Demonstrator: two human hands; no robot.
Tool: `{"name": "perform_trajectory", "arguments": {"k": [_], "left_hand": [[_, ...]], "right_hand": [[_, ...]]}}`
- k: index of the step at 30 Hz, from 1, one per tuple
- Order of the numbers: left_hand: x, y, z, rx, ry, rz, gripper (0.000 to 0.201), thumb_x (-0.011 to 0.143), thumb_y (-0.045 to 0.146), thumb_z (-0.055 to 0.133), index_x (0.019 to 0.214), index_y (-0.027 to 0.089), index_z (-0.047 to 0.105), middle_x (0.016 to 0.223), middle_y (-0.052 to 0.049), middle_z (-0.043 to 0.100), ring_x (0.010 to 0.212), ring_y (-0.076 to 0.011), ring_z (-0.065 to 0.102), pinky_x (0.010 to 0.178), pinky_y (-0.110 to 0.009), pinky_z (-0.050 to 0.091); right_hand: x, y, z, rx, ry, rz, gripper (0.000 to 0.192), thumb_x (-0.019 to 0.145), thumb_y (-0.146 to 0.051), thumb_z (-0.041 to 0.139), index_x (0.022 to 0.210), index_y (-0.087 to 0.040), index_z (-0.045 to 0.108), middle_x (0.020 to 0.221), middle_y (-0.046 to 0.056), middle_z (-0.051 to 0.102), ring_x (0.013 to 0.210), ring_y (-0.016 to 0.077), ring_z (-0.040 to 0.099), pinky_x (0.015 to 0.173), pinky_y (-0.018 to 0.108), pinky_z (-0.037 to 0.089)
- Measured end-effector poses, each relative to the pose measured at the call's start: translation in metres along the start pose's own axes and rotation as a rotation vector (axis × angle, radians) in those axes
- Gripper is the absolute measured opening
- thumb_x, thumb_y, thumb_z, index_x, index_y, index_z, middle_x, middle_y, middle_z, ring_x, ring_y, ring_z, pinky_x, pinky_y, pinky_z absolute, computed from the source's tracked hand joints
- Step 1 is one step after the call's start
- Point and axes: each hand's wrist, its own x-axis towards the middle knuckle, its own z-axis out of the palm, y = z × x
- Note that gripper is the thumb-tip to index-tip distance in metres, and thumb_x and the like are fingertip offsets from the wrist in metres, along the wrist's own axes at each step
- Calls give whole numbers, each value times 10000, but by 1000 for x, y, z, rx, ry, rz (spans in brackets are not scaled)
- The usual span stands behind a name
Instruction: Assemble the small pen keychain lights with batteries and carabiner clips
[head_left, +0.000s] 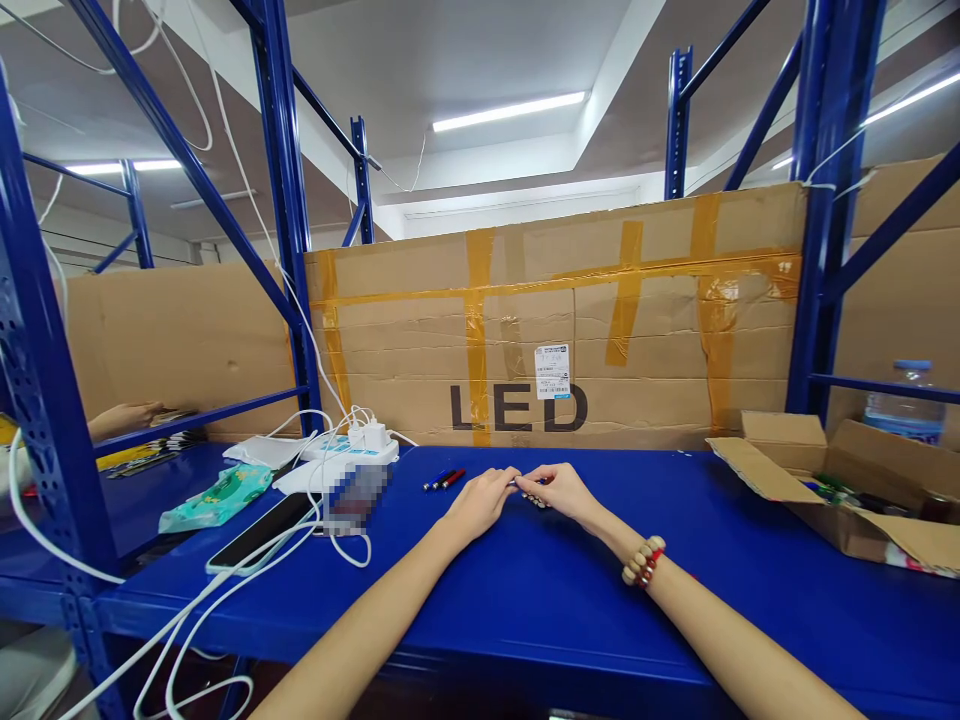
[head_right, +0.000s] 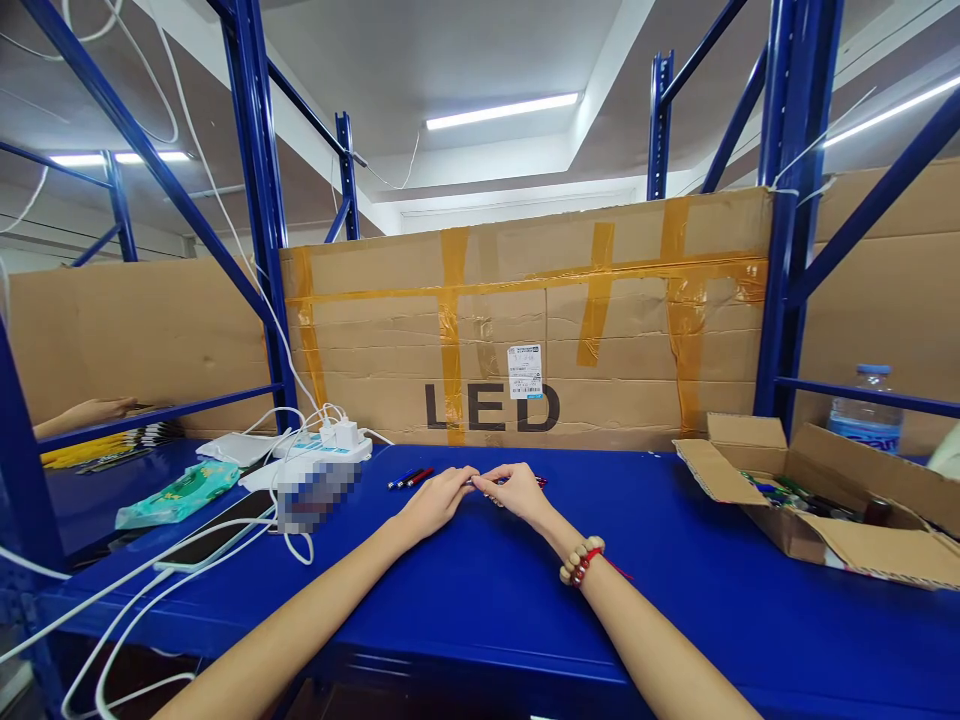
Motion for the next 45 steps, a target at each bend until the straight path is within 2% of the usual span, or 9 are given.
{"name": "perform_trajectory", "arguments": {"k": [5,10,14,19,23,27,36,40,45], "left_hand": [[2,0,-3,14,-3,-27,168,928,180,368,1013,181,512,930,-60,620,893,-199,575,796,-290,455],[2,-2,-6,10,26,-72,180,934,199,354,1050,202,492,940,-56,611,908,-197,567,796,-289,451],[2,-3,-7,-16,27,-84,176,934,215,356,1050,217,488,929,-45,615,904,-191,572,796,-280,447],[2,-2,-7,-68,16,-89,168,936,223,351,1035,217,487,927,-41,617,901,-192,577,781,-272,442],[2,-3,-5,-124,-14,-81,164,941,239,342,1000,225,494,888,-23,619,859,-180,594,737,-246,442],[2,-4,-3,-173,-47,-60,168,942,246,339,1001,224,495,862,-12,623,817,-174,606,710,-240,439],[-3,1,-11,-187,-84,-3,171,933,220,361,910,191,529,853,-20,633,802,-176,602,697,-242,430],[-3,1,-11,-160,-89,21,184,931,205,354,924,185,536,831,-28,628,801,-185,599,695,-250,434],[-3,-2,-7,-111,-73,37,181,910,174,374,985,174,539,913,-63,624,861,-203,585,762,-283,439]], "right_hand": [[1,1,0,10,23,-29,449,648,-555,611,631,-113,685,468,25,569,396,90,433,385,216,337],[4,-3,-7,14,116,-98,402,670,-519,606,691,-126,688,663,65,654,511,120,511,454,230,393],[5,-5,-12,1,168,-154,424,655,-514,624,812,-127,697,730,64,645,452,85,437,427,230,362],[3,-5,-13,-61,165,-242,312,638,-463,681,769,-184,728,783,36,602,449,63,374,455,235,341],[-1,-6,-13,-261,171,-315,174,704,-394,670,759,-242,736,801,14,589,494,74,429,500,231,344],[-5,-12,-15,-470,148,-346,121,763,-323,634,778,-243,724,850,7,604,521,74,472,506,220,338],[-8,-20,-18,-475,66,-338,213,802,-345,572,685,-229,706,806,4,608,561,91,491,518,220,332],[-8,-17,-17,-403,55,-230,118,736,-299,632,670,-226,698,757,-15,607,564,91,481,518,218,322],[-8,-12,-13,-368,68,-142,102,701,-313,642,679,-237,707,716,-19,615,581,104,507,512,218,323]]}}
